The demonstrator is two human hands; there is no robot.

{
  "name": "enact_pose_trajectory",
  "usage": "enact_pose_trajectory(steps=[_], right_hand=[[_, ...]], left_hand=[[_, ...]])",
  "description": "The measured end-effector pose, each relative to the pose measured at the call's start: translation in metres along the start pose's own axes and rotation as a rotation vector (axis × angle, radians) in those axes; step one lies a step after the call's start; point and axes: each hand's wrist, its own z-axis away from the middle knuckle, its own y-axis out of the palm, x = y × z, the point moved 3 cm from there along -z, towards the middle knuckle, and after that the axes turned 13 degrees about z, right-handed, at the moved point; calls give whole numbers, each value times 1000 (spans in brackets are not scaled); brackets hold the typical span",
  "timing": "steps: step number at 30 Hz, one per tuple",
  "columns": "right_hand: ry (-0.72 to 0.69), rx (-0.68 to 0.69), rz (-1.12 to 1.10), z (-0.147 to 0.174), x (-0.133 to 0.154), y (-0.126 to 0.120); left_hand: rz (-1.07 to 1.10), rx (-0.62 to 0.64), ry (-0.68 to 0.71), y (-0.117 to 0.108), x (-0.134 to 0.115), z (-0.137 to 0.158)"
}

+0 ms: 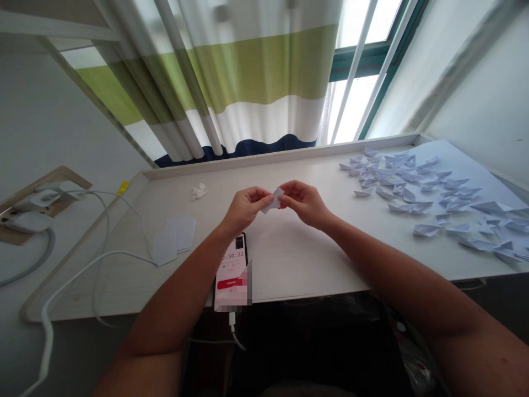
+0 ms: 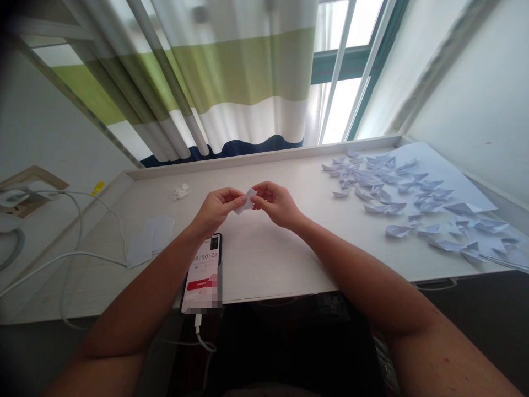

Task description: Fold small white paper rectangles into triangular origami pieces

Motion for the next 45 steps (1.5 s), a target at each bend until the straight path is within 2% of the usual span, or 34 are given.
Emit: enact_pose_trajectory(steps=[5, 8, 12, 16, 21, 26, 28, 31, 36, 39, 45], right_hand=[[-106, -144, 226, 3, 3, -6], [-201, -184, 351, 7, 8, -7], [-313, -157, 484, 8, 11, -7], [-457, -143, 594, 7, 11, -9], [-540, -130, 732, 7, 11, -6], [-587, -87, 711, 8, 11, -3], [-591, -80, 728, 7, 11, -4], [-601, -83, 790, 5, 12, -7], [-633, -95, 963, 6, 15, -10], [-666, -63, 1067, 8, 15, -8], [-751, -52, 1161, 10, 15, -5]], left_hand=[[-186, 44, 55, 3, -4, 3], [-170, 68, 71, 5, -4, 4], [-133, 100, 120, 8, -2, 3], [-167, 72, 171, 9, -2, 5], [-335, 26, 274, 9, -7, 11], [-505, 57, 376, 8, -8, 12], [-497, 64, 358, 9, -7, 12], [-366, 73, 274, 12, -7, 12], [-77, 108, -3, 13, -8, 10], [2, 118, -137, 12, -10, 10], [4, 18, -184, 13, -8, 10]])
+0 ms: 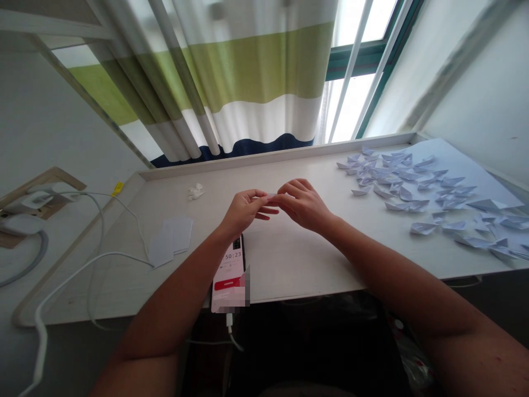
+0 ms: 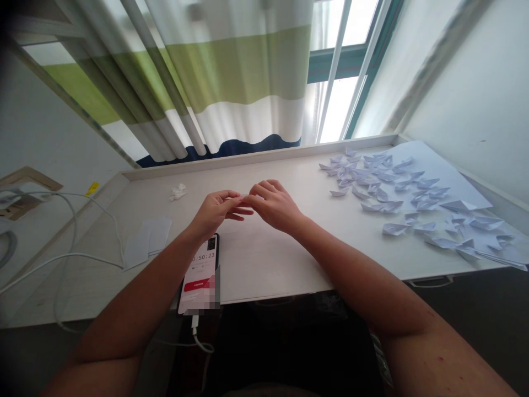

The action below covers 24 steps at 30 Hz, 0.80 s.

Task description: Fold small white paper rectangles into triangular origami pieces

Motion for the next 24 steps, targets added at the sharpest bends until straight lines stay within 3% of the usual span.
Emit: enact_pose_trajectory(steps=[8, 14, 18, 24], right_hand=[[21, 115, -1, -1, 4, 3], [175, 173, -101, 2, 0, 9], [250, 118, -242, 2, -4, 10], [569, 46, -604, 2, -9, 10]], left_hand=[[-155, -42, 60, -2, 11, -4], [-357, 56, 272, -2, 7, -3], [-423, 75, 395, -3, 3, -3], [-243, 9, 410, -4, 3, -2]])
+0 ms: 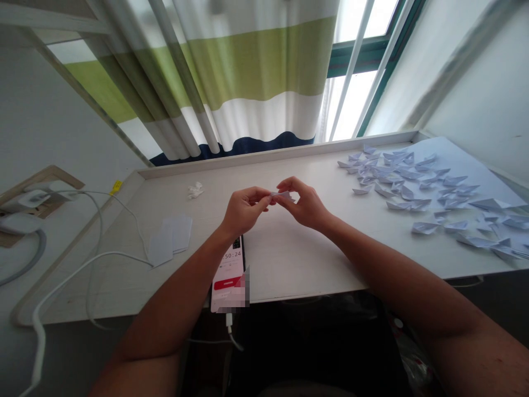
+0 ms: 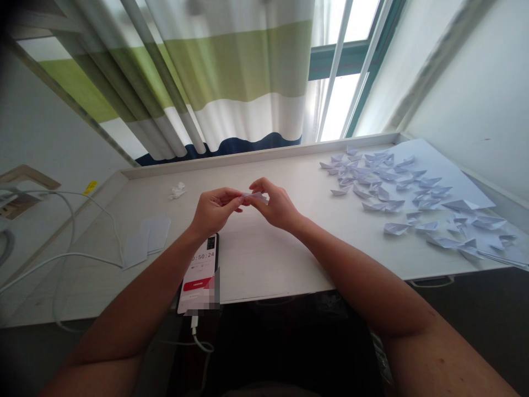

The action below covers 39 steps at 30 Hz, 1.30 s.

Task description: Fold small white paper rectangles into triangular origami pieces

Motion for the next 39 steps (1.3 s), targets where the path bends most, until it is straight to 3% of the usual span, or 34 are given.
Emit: enact_pose_trajectory(steps=[4, 9, 18, 25, 31, 34, 39], right_hand=[[139, 56, -310, -2, 1, 2], [149, 67, -462, -3, 8, 2], [252, 83, -587, -4, 5, 1], [323, 75, -648, -5, 1, 2], [268, -60, -528, -5, 4, -4], [237, -73, -532, -6, 4, -3], [194, -133, -494, -6, 0, -3]], left_hand=[[106, -65, -38, 1, -2, 0], [155, -26, -109, 1, -3, -1], [-109, 14, 126, 1, -10, 3], [-389, 150, 379, -7, -14, 0], [-414, -40, 499, -13, -21, -1], [-361, -53, 444, -10, -21, 0], [-228, -42, 230, -4, -14, 1]])
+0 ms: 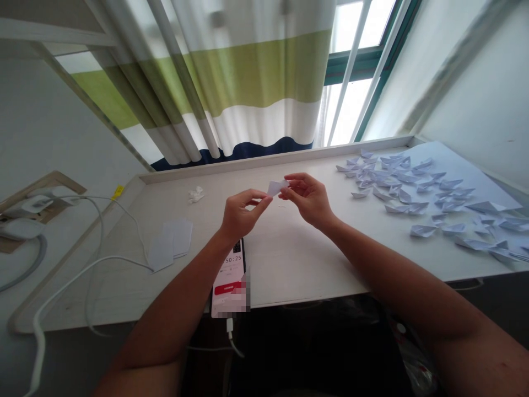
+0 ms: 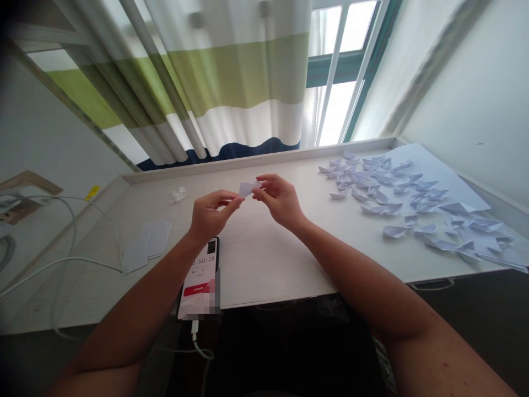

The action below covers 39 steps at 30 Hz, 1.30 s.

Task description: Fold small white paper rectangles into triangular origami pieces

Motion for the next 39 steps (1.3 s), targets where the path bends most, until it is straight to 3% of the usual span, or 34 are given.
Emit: enact_pose_trajectory(steps=[4, 11, 19, 24, 30, 35, 39], right_hand=[[-73, -20, 87, 3, 0, -2], [-192, -78, 231, 8, 4, -3], [-179, -14, 215, 7, 7, -2], [-88, 75, 161, 2, 3, 0], [-125, 131, 219, 1, 6, -1], [-100, 87, 174, 3, 6, -1], [-92, 60, 115, 5, 5, 0]], left_hand=[[96, -73, -95, 0, 1, 0], [174, 95, -220, 6, -1, 0], [229, 147, -199, 6, -1, 0], [63, 110, -157, 2, 2, 1], [-104, 145, -88, -3, 6, 2], [33, 131, -128, 2, 6, 2], [227, 89, -281, 7, 5, 2]])
